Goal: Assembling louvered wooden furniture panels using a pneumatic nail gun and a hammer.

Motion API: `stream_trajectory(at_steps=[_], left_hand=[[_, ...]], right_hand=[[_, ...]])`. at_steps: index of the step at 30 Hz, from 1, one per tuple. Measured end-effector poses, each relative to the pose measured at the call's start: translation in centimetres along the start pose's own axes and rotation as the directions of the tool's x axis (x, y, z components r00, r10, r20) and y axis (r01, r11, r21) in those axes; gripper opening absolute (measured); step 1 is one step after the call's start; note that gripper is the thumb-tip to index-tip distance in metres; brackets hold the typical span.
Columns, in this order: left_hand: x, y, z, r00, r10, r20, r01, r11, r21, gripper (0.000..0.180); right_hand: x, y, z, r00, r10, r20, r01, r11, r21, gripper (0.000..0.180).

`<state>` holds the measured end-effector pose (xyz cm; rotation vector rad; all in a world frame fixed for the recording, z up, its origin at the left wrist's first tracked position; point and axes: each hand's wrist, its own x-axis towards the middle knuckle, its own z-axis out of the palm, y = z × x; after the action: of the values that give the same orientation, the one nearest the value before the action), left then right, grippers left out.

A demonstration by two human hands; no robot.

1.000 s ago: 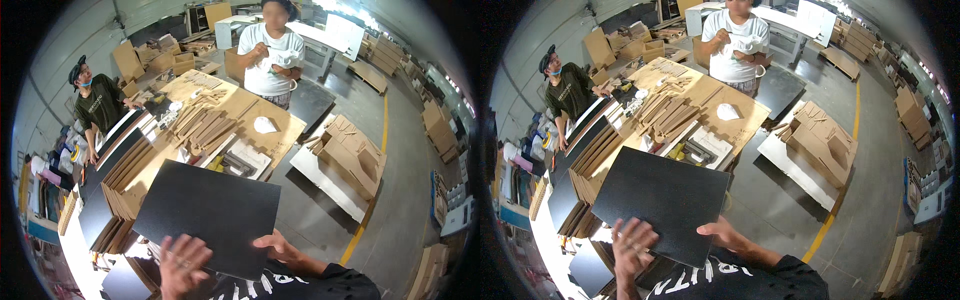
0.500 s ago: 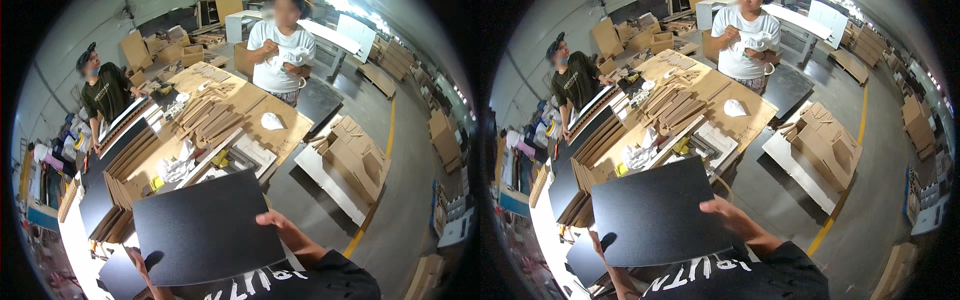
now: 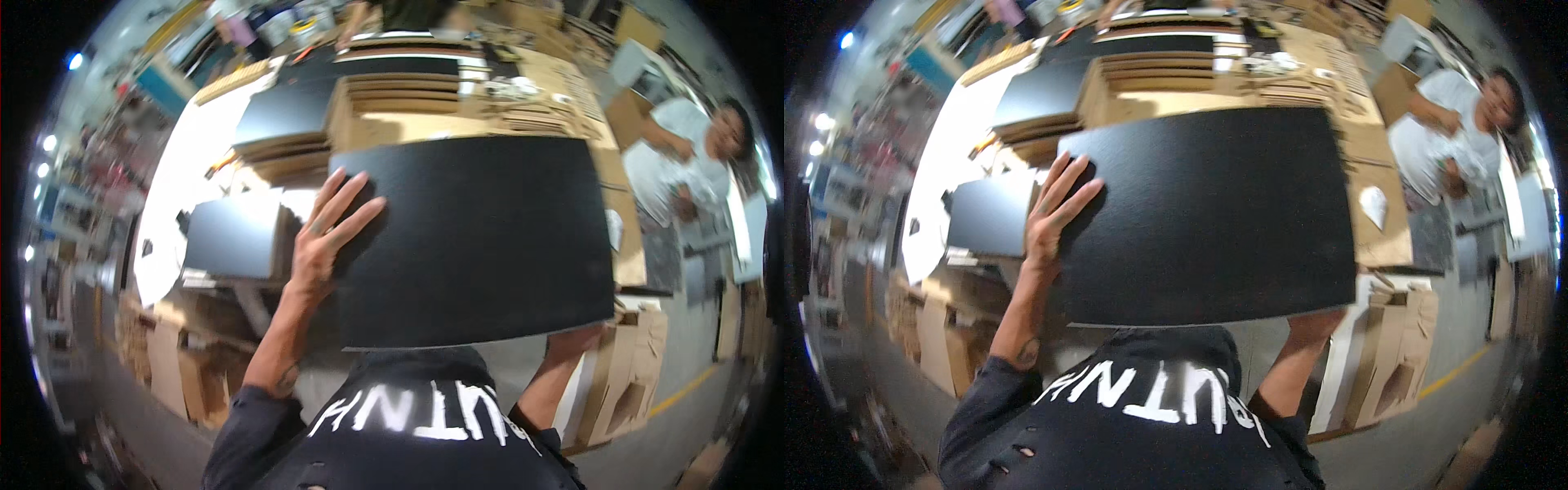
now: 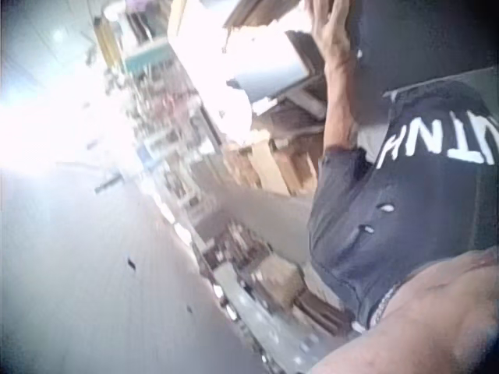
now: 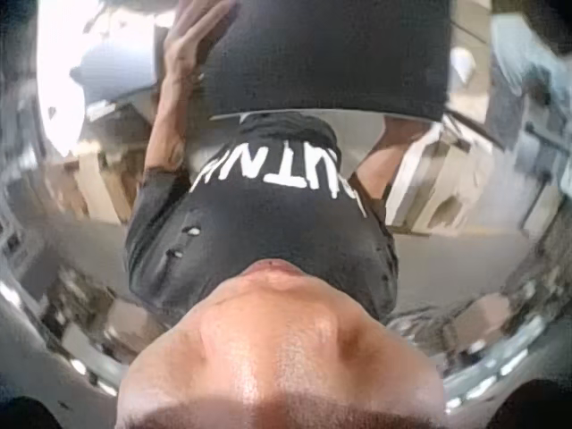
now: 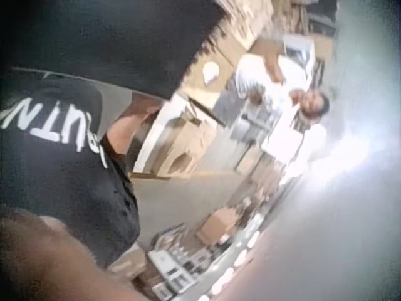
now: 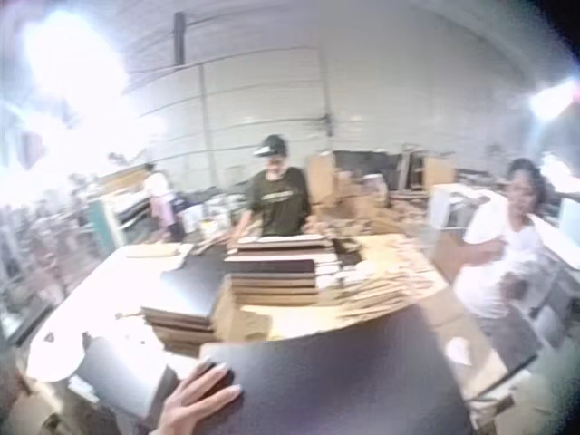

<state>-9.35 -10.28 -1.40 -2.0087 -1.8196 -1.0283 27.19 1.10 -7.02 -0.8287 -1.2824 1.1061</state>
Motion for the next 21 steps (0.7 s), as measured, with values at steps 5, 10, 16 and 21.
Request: stream_trajectory(at_steps=[5,10,16,21], left_hand=[[-0.1,-2.0,-0.3,0.98,-0.057,-0.188,0.04,0.995,-0.092,0.051],[-0.1,-3.7,0.8,0.949,-0.257,-0.185,0.178,0.916,-0.359,0.051],[0.8,-2.0,0.3,0.751,-0.594,0.289,0.578,0.379,-0.723,0.068],[0.9,-1.9,0.3,0.806,-0.53,0.264,0.577,0.606,-0.548,0.066]], right_hand=[[0.0,6.9,-7.2,0.981,0.175,0.087,-0.188,0.72,0.668,0.055],[-0.2,-0.2,1.5,0.882,0.469,0.043,-0.413,0.725,0.551,0.052],[-0.2,2.8,1.3,0.918,0.395,0.033,-0.336,0.733,0.592,0.05],[0.0,3.3,-0.1,0.919,0.351,0.181,-0.388,0.718,0.577,0.051]])
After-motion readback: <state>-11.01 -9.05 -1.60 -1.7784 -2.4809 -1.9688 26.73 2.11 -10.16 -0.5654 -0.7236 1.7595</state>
